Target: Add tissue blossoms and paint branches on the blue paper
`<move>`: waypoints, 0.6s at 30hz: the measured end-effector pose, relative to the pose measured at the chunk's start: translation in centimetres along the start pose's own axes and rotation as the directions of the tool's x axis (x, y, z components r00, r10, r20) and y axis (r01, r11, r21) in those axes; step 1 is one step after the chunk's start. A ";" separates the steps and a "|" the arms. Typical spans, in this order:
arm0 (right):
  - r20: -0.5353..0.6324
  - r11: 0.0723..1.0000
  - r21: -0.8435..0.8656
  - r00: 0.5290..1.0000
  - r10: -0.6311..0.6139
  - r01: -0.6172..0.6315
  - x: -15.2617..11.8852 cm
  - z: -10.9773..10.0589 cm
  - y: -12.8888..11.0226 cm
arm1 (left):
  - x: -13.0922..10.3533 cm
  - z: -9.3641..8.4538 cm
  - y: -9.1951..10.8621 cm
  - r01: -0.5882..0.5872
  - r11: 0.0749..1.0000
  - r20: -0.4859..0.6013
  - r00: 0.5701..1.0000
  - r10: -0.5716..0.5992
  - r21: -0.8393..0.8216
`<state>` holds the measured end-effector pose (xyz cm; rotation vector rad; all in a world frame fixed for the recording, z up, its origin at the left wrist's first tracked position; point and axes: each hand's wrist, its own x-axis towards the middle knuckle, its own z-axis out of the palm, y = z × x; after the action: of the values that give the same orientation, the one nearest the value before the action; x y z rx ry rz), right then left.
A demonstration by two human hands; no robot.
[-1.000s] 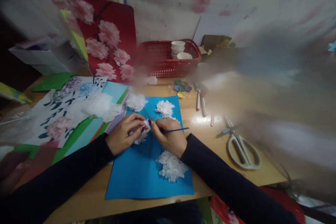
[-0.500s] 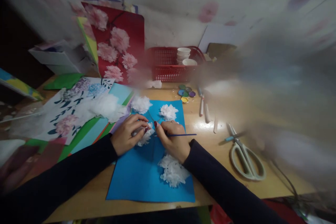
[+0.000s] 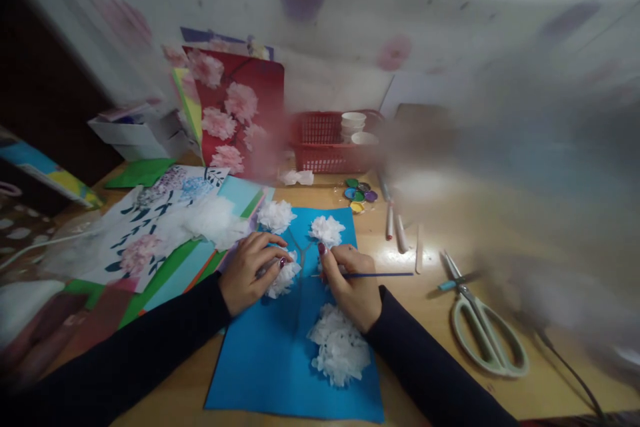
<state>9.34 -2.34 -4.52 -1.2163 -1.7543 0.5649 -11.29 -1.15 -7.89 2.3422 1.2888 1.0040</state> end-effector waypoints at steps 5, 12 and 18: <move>-0.171 0.996 -0.012 0.981 0.089 -0.093 1.5 -2.1 0.6 | 0.0 0.0 0.1 0.101 0.992 -0.081 0.992 -0.095 0.071; -0.331 0.932 -0.079 0.891 0.310 -0.354 10.4 -6.4 4.9 | 0.2 0.1 -0.2 0.218 0.975 -0.150 0.966 -0.209 0.041; -0.358 0.867 -0.259 0.876 0.322 -0.425 15.8 -6.5 8.9 | 0.0 0.7 -0.6 0.222 0.975 -0.228 0.950 -0.213 0.013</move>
<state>17.58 14.83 -1.60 -1.8082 -1.3838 0.2814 -11.21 -0.78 -8.70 2.0997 1.6236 1.2066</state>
